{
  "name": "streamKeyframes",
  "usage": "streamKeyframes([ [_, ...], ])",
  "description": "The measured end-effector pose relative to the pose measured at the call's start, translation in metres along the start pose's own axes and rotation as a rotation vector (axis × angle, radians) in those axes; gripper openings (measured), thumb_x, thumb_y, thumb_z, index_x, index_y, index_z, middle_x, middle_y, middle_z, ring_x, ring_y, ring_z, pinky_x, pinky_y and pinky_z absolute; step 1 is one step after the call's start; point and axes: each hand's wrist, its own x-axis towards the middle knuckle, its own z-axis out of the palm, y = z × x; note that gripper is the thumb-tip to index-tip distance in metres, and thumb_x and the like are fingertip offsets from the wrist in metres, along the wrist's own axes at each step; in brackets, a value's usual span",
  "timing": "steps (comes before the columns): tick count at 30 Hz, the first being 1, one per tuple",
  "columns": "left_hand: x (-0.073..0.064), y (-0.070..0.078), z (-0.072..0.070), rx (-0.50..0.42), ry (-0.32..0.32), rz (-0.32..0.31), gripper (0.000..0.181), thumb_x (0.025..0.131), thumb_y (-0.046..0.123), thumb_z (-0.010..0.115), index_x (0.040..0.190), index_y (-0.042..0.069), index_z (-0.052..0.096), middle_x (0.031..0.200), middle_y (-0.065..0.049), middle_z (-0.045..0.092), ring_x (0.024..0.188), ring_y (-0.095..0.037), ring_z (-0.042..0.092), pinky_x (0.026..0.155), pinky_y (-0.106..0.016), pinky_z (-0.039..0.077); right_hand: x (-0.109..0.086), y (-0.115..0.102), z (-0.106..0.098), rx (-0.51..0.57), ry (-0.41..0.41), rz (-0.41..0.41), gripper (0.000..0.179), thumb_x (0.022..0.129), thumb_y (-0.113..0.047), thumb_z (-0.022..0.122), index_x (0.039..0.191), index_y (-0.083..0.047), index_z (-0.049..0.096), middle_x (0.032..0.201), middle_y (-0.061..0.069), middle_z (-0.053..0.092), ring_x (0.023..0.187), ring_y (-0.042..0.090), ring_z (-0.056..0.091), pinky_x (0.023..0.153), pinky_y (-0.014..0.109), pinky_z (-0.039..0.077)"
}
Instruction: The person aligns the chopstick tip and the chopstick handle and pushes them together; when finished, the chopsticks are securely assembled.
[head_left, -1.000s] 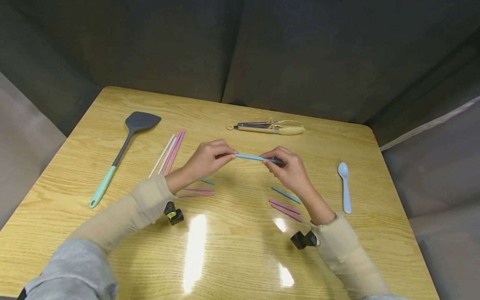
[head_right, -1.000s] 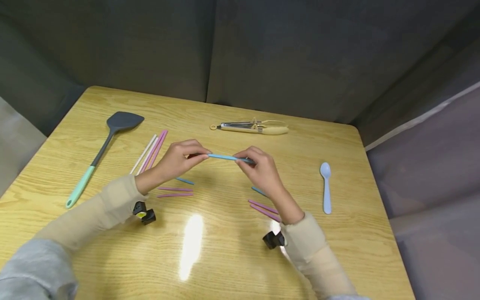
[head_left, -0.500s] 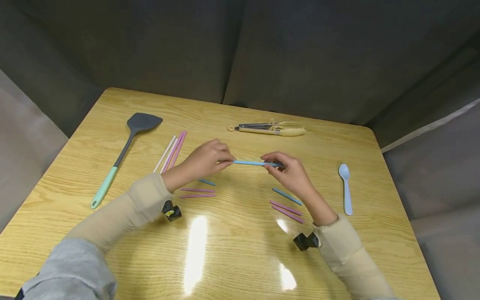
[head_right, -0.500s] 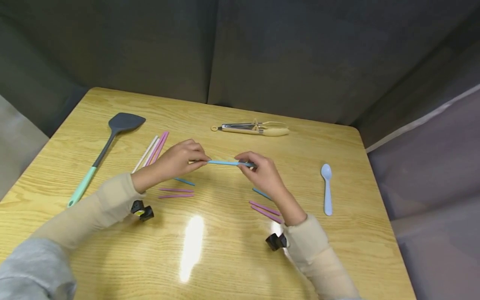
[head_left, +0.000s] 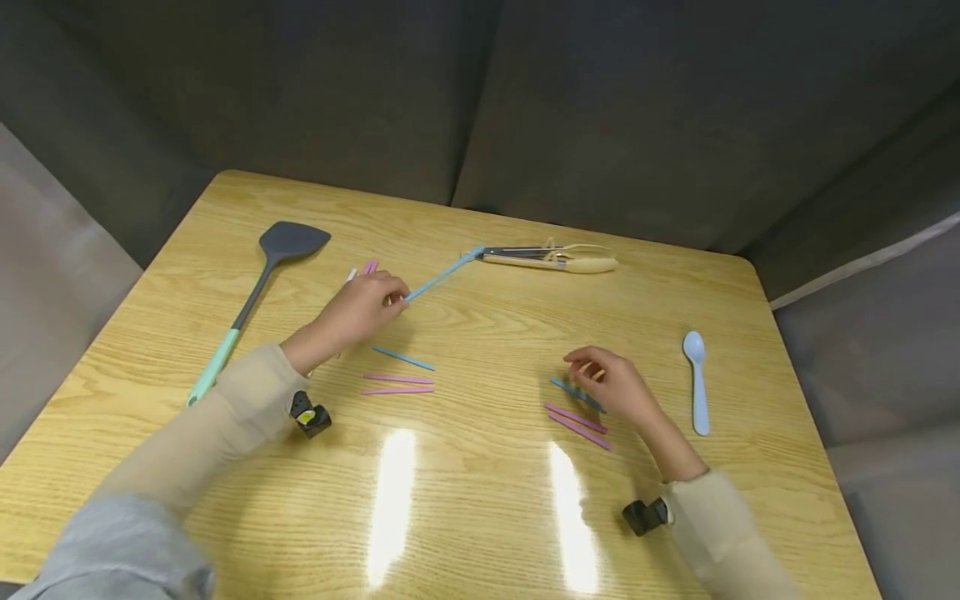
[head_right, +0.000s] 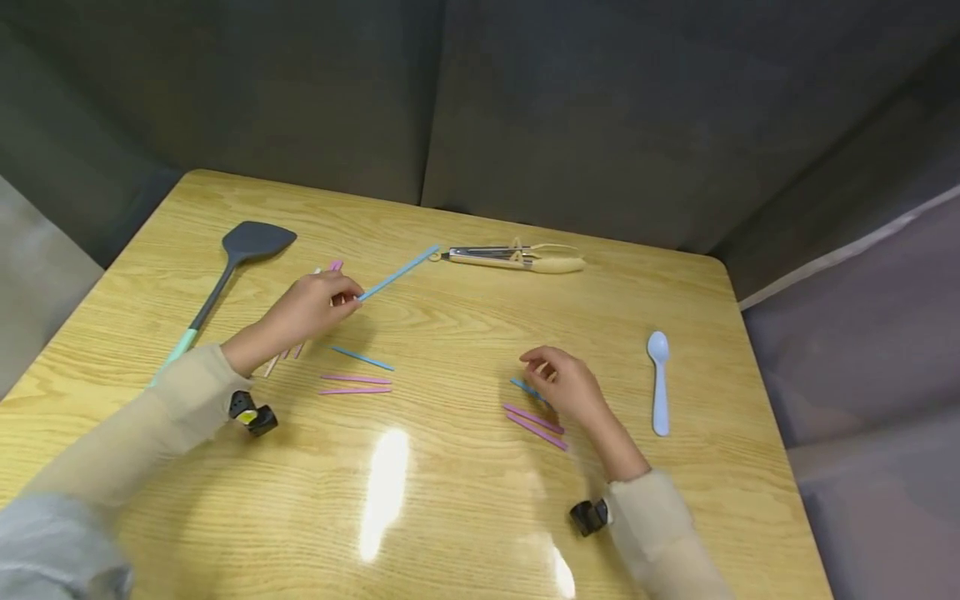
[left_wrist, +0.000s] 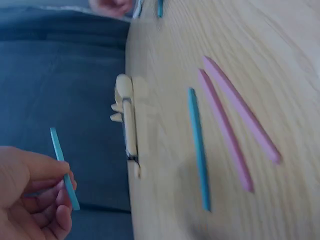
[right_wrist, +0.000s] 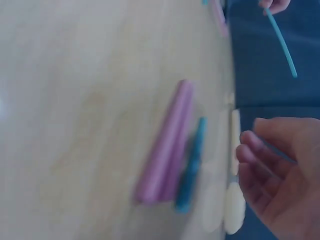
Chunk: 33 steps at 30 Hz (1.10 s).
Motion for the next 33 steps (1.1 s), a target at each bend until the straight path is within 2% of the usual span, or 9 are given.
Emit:
streamKeyframes([
  [3,-0.005,-0.011,0.000,0.004,0.020,-0.041,0.018,0.085,0.006,0.059,0.099,-0.005,0.064,0.082,-0.011,0.061,0.070,-0.019,0.054,0.065,-0.032,0.047,-0.008,0.010,0.004,-0.056,-0.096,0.039,0.022,0.085,-0.010,0.060,0.106,-0.003,0.060,0.088,0.004,0.060,0.075,0.017,0.055,0.063,0.032,0.046],
  [6,-0.010,-0.021,0.001,0.004,0.017,-0.078,0.021,0.084,0.004,0.059,0.102,-0.008,0.062,0.079,-0.013,0.060,0.058,-0.016,0.051,0.057,-0.029,0.047,-0.014,0.017,0.008,-0.114,-0.141,0.066,0.022,0.083,-0.013,0.063,0.103,-0.005,0.061,0.084,0.001,0.056,0.070,0.013,0.050,0.060,0.028,0.042],
  [10,-0.017,-0.029,0.003,-0.050,-0.019,-0.163,0.026,0.086,0.002,0.055,0.109,-0.009,0.056,0.077,-0.015,0.056,0.039,-0.012,0.045,0.038,-0.024,0.041,-0.017,0.022,0.009,-0.177,-0.140,0.073,0.022,0.081,-0.015,0.065,0.100,-0.006,0.062,0.083,0.001,0.055,0.069,0.014,0.048,0.058,0.029,0.040],
  [13,-0.021,-0.033,0.006,-0.066,-0.014,-0.209,0.023,0.085,0.001,0.055,0.107,-0.008,0.055,0.079,-0.016,0.057,0.040,-0.013,0.047,0.037,-0.023,0.041,-0.017,0.023,0.010,-0.225,-0.132,0.074,0.021,0.080,-0.016,0.066,0.099,-0.007,0.062,0.083,0.001,0.055,0.071,0.015,0.049,0.058,0.030,0.041],
  [17,-0.024,-0.036,0.011,-0.026,0.013,-0.220,0.016,0.083,0.000,0.057,0.097,-0.008,0.056,0.081,-0.018,0.059,0.054,-0.017,0.052,0.046,-0.023,0.044,-0.017,0.024,0.011,-0.282,-0.133,0.080,0.018,0.080,-0.016,0.066,0.096,-0.009,0.062,0.081,0.000,0.053,0.071,0.015,0.049,0.056,0.029,0.042],
  [23,-0.029,-0.041,0.018,-0.015,0.037,-0.225,0.012,0.082,-0.002,0.057,0.091,-0.009,0.054,0.080,-0.021,0.060,0.057,-0.021,0.054,0.046,-0.025,0.044,-0.016,0.024,0.011,-0.305,-0.125,0.073,0.009,0.081,-0.010,0.064,0.089,-0.009,0.061,0.079,-0.001,0.051,0.067,0.014,0.046,0.054,0.027,0.040],
  [29,-0.033,-0.048,0.026,0.026,0.025,-0.207,0.010,0.080,-0.005,0.057,0.088,-0.009,0.052,0.074,-0.019,0.057,0.057,-0.021,0.050,0.050,-0.029,0.045,-0.013,0.021,0.002,-0.258,-0.075,0.057,0.009,0.081,-0.008,0.064,0.089,-0.007,0.060,0.078,0.001,0.053,0.068,0.015,0.050,0.054,0.028,0.042],
  [33,-0.037,-0.052,0.033,0.046,0.000,-0.210,0.015,0.078,-0.006,0.056,0.091,-0.009,0.051,0.073,-0.018,0.056,0.057,-0.021,0.048,0.050,-0.030,0.045,-0.008,0.014,-0.007,-0.207,-0.069,0.081,0.009,0.083,-0.009,0.061,0.092,-0.007,0.059,0.082,0.003,0.056,0.071,0.017,0.052,0.053,0.028,0.041],
])
